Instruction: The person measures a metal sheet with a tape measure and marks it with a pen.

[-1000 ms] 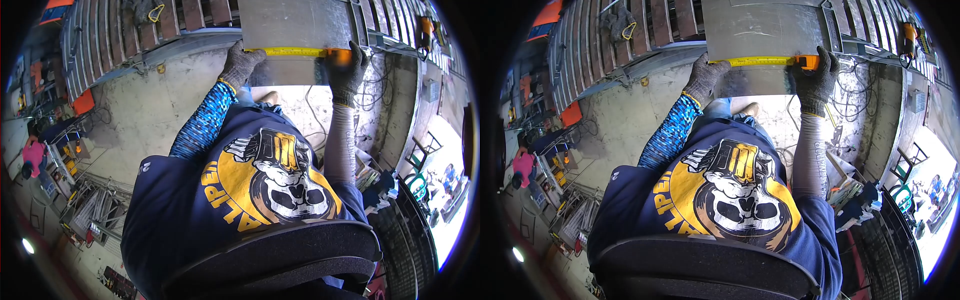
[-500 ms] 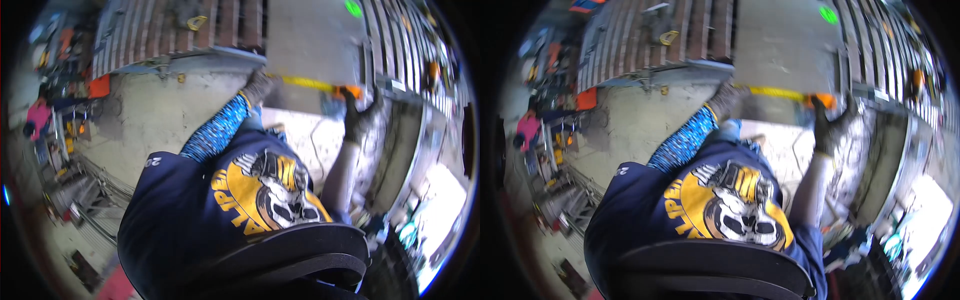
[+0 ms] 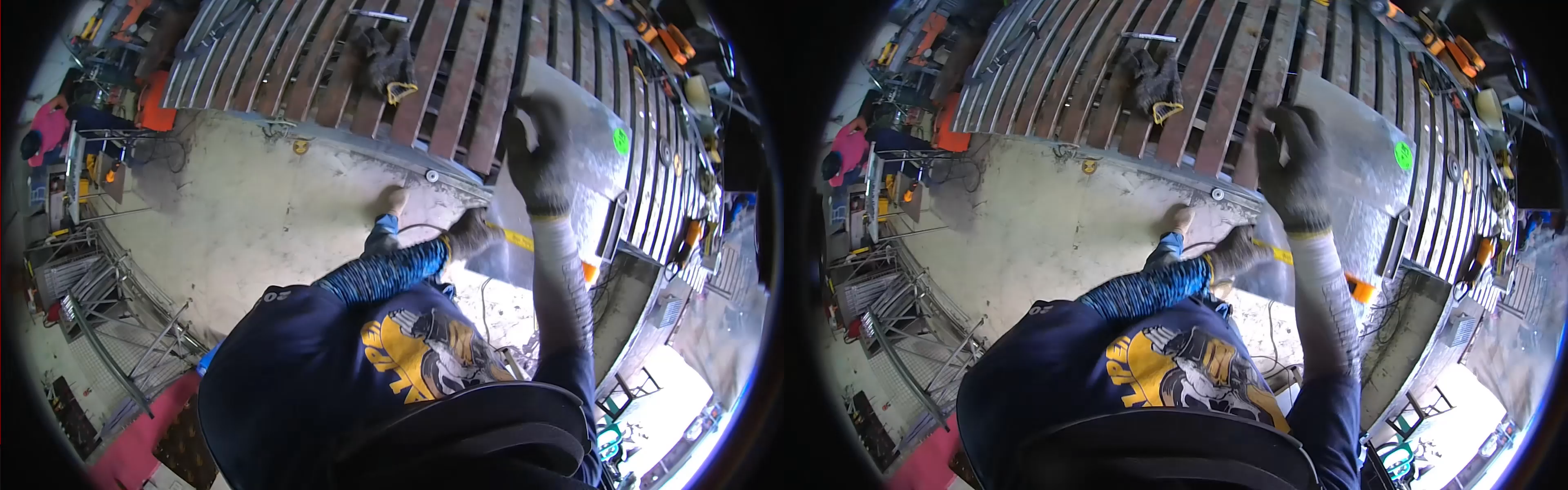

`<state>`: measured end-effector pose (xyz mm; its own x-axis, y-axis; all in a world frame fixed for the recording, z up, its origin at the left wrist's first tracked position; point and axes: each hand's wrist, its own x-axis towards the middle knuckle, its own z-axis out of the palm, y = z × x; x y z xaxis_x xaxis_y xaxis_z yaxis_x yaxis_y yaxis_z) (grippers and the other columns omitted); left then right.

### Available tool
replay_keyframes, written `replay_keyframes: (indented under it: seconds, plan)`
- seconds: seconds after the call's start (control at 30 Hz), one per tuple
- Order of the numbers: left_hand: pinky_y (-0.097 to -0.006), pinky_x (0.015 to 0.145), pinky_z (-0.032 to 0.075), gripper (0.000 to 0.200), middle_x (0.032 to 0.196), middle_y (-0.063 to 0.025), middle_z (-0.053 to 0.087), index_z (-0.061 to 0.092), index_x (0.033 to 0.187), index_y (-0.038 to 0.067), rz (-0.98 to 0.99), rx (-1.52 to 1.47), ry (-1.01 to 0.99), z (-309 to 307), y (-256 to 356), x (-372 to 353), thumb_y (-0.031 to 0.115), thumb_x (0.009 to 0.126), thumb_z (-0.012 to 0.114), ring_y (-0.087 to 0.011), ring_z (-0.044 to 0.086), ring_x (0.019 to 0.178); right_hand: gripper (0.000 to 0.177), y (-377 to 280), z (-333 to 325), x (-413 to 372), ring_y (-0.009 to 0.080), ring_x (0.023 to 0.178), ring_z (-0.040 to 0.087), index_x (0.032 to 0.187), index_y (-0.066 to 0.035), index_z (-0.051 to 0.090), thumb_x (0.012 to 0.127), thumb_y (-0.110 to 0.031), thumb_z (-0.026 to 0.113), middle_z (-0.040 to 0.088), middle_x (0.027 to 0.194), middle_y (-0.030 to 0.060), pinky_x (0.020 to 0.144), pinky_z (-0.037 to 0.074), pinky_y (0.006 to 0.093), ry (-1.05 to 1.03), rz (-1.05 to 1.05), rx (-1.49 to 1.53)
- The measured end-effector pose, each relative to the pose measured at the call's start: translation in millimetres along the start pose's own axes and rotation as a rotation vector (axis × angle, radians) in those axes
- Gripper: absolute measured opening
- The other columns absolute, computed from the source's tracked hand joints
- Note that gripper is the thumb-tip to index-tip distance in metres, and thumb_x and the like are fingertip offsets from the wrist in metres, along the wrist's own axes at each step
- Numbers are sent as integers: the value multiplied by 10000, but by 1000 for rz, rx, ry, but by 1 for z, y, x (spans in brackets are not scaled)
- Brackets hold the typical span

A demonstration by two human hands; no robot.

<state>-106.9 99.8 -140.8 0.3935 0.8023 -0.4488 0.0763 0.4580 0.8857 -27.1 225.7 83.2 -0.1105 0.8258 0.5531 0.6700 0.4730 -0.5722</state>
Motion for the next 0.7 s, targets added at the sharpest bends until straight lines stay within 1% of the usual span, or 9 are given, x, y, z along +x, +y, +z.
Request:
replay_keyframes:
  seconds: [0.1,0.17,0.23,0.33,0.4,0.5,0.57,0.63,0.7]
  plan:
    - [-434,994,498,718,1185,-301,658,564,1286,-112,-57,83,51,3,14,-13,273,749,846,-368,643,1128,218,16,103,84,374,1000,644,1088,-97,709,884,-170,698,652,1051,139,816,528,462,-150,-94,-58]
    - [-433,989,505,707,1192,-329,651,556,1304,-120,-93,28,-38,-3,35,-16,257,768,820,-402,644,1134,310,31,175,127,375,1119,610,1171,-160,713,910,-318,663,646,1145,124,920,508,486,-312,-65,-161]
    - [-441,951,522,646,1168,-323,662,573,1277,-107,112,-67,-34,18,-4,-4,248,787,797,-406,659,1098,361,53,239,153,391,1178,582,1254,-192,682,927,-337,630,628,1237,127,973,490,498,-375,-83,-283]
    - [-474,871,553,524,1052,-276,707,640,1176,-68,48,-27,-136,15,-1,-3,253,784,772,-407,688,997,374,63,291,183,409,1113,625,1283,-189,658,934,-314,617,669,1179,147,936,515,511,-409,-76,-382]
    - [-477,867,555,526,1047,-274,706,647,1172,-57,1,-218,-156,47,-43,0,275,780,761,-410,686,998,409,55,302,200,385,1135,643,1229,-115,678,861,-291,700,714,1156,166,929,542,476,-669,-37,-552]
    - [-481,886,550,547,1069,-282,690,640,1202,-44,-21,-478,-168,76,-77,6,274,772,754,-426,675,1013,458,57,301,208,374,1176,639,1255,-120,680,807,-206,721,707,1196,187,964,535,479,-704,-103,-442]
    - [-489,883,549,544,1066,-282,689,639,1199,-42,52,-111,-49,58,-47,-3,266,767,756,-433,670,1004,450,63,294,214,405,1145,649,1243,-69,668,794,-106,666,690,1189,242,964,532,493,-625,-36,-313]
    - [-482,870,549,534,1078,-285,688,636,1187,-48,66,-67,-37,26,-7,-12,267,775,764,-435,669,1004,395,55,257,202,434,1080,663,1204,-50,664,813,-102,639,695,1117,259,928,535,502,-443,112,-208]
    - [-467,835,559,491,1004,-267,706,649,1142,-50,66,-80,-134,2,19,-9,271,791,770,-418,694,942,205,70,216,162,401,904,703,1004,-51,688,826,-152,694,712,926,197,810,563,476,-208,-12,-127]
